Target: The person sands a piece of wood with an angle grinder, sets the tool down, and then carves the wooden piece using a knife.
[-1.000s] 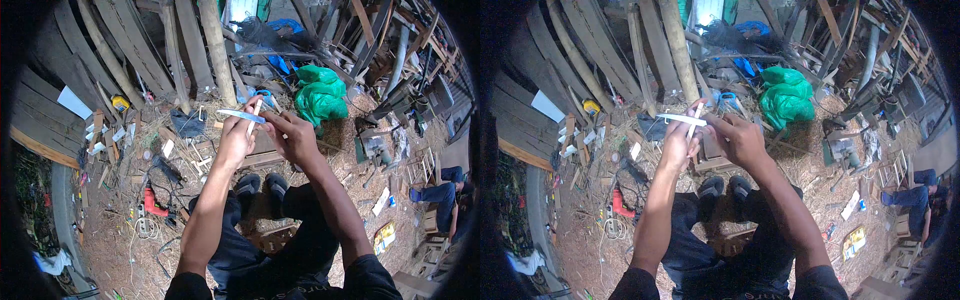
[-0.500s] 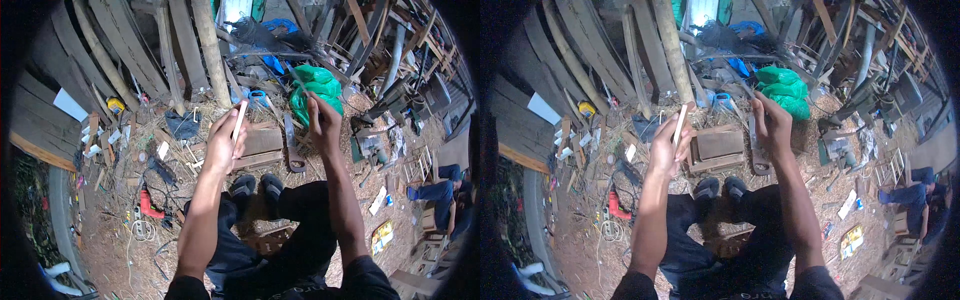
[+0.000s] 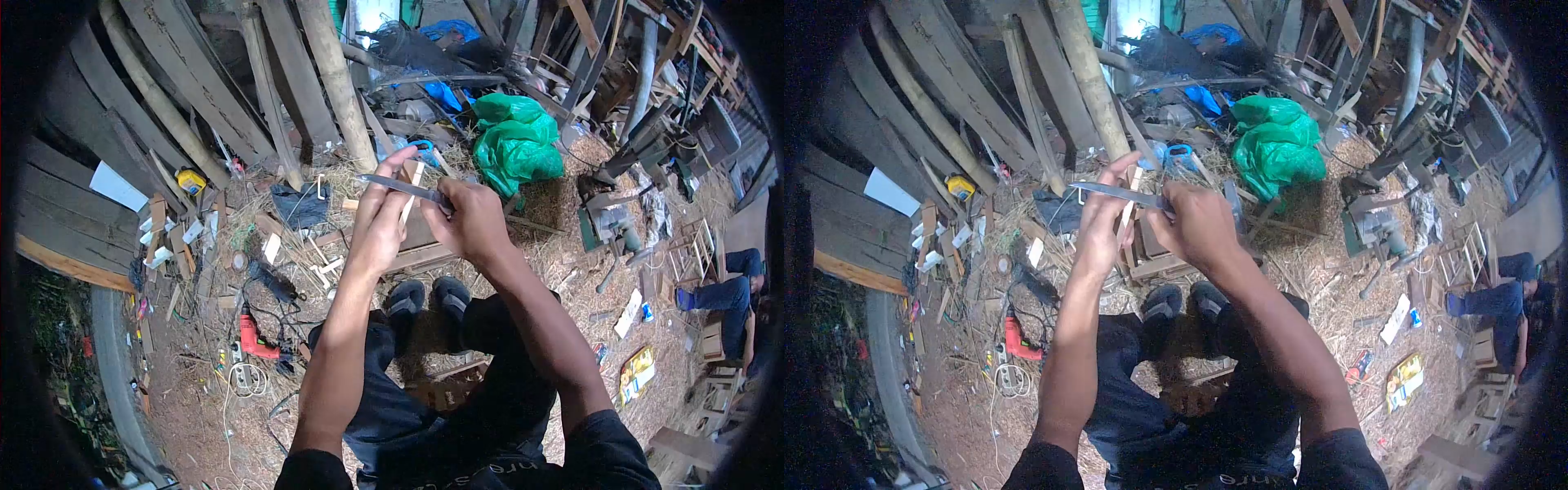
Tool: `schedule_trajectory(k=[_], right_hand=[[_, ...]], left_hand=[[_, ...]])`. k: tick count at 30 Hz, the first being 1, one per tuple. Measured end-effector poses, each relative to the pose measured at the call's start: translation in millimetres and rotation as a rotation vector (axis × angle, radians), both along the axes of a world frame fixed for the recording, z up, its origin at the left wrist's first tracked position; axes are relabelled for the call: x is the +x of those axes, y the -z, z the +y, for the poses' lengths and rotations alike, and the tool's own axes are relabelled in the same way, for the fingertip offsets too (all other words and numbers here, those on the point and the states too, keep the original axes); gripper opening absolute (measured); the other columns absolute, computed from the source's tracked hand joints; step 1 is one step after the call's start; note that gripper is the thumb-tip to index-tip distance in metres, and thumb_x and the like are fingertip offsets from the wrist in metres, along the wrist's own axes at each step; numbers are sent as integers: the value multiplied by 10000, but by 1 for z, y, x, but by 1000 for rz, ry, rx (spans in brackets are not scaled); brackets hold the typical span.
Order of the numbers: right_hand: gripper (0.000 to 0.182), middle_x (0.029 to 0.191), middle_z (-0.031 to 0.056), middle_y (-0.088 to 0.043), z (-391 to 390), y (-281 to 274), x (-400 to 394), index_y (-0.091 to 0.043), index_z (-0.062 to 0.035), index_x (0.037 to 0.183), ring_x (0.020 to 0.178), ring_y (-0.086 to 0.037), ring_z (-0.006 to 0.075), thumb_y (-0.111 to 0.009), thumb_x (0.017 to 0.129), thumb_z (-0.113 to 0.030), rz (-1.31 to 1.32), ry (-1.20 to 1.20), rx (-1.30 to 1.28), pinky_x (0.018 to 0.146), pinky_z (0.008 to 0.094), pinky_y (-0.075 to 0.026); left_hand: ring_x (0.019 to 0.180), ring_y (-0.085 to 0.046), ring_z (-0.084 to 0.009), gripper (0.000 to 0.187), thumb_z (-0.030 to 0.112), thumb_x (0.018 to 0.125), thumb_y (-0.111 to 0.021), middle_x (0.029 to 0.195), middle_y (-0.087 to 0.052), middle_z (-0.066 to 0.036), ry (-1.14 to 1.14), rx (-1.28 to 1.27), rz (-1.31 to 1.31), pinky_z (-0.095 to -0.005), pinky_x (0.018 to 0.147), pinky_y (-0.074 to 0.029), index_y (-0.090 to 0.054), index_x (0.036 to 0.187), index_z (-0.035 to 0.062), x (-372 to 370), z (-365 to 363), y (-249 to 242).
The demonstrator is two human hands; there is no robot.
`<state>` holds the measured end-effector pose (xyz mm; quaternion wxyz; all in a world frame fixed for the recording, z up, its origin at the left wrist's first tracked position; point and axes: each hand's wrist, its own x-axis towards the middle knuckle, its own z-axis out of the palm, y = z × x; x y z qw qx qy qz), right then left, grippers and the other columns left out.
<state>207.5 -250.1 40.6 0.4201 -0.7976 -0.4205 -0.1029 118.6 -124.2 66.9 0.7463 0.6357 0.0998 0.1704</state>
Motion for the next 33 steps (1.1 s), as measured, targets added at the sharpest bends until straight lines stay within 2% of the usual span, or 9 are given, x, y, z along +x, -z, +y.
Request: schedule_trajectory(k=[4,7,8,11,12,18,21,25,33], right_hand=[[219,581,187,-543,0,4,2,-551,-25,667,586,-589,389,-700,710,-180,-39,66,-40,526,438,-442],[166,647,172,-620,-2,9,7,-640,-78,749,620,-625,382,-687,719,-234,-12,77,-126,563,470,-497],[157,651,177,-623,-1,11,10,-647,-79,754,624,-631,382,-686,713,-225,-22,98,-133,566,471,-501],[140,667,192,-634,4,18,18,-667,-85,773,640,-645,381,-682,700,-204,-31,164,-178,578,474,-512],[140,674,195,-638,6,19,19,-674,-87,781,648,-649,381,-681,699,-200,-18,192,-207,584,475,-515],[141,685,196,-647,13,15,17,-685,-83,804,663,-655,386,-683,695,-172,76,280,-230,606,483,-524],[133,685,199,-648,17,16,19,-682,-76,799,662,-653,390,-682,696,-160,96,279,-211,615,487,-524],[156,642,239,-605,22,26,24,-629,-32,671,630,-621,423,-652,654,-186,72,253,-81,596,500,-494],[186,645,254,-608,28,32,28,-641,-22,689,645,-630,430,-641,648,-204,78,258,-177,620,497,-513]], left_hand=[[683,-411,-66,377,96,933,-491,780,-466,51,-15,200,-61,-226,677,-374,-501,1308,65,4,-4,13],[728,-476,-84,377,117,920,-508,777,-525,14,-55,381,-24,-244,727,-412,-499,1291,54,1,-7,16],[781,-551,-95,396,91,894,-537,814,-590,-31,-89,490,-74,-264,737,-453,-484,1284,50,3,-12,14],[846,-525,-67,442,-7,880,-536,925,-571,-21,-78,320,-18,-227,732,-428,-446,1310,46,8,-25,21],[912,-559,-92,473,-56,863,-544,1003,-592,-51,-51,273,5,-256,796,-455,-422,1311,34,10,-24,22],[927,-563,-109,495,-98,831,-520,1044,-588,-65,-72,229,18,-266,810,-460,-412,1303,5,14,-26,25],[963,-575,-123,457,-125,767,-500,1031,-568,-79,-103,144,-49,-269,816,-476,-447,1200,10,16,-26,26],[955,-557,-112,435,-141,760,-477,1013,-562,-67,-61,113,-47,-257,825,-451,-450,1171,-2,16,-20,30],[936,-550,-103,414,-143,764,-470,1000,-556,-50,-67,72,-15,-250,810,-441,-456,1155,-5,16,-17,30]])
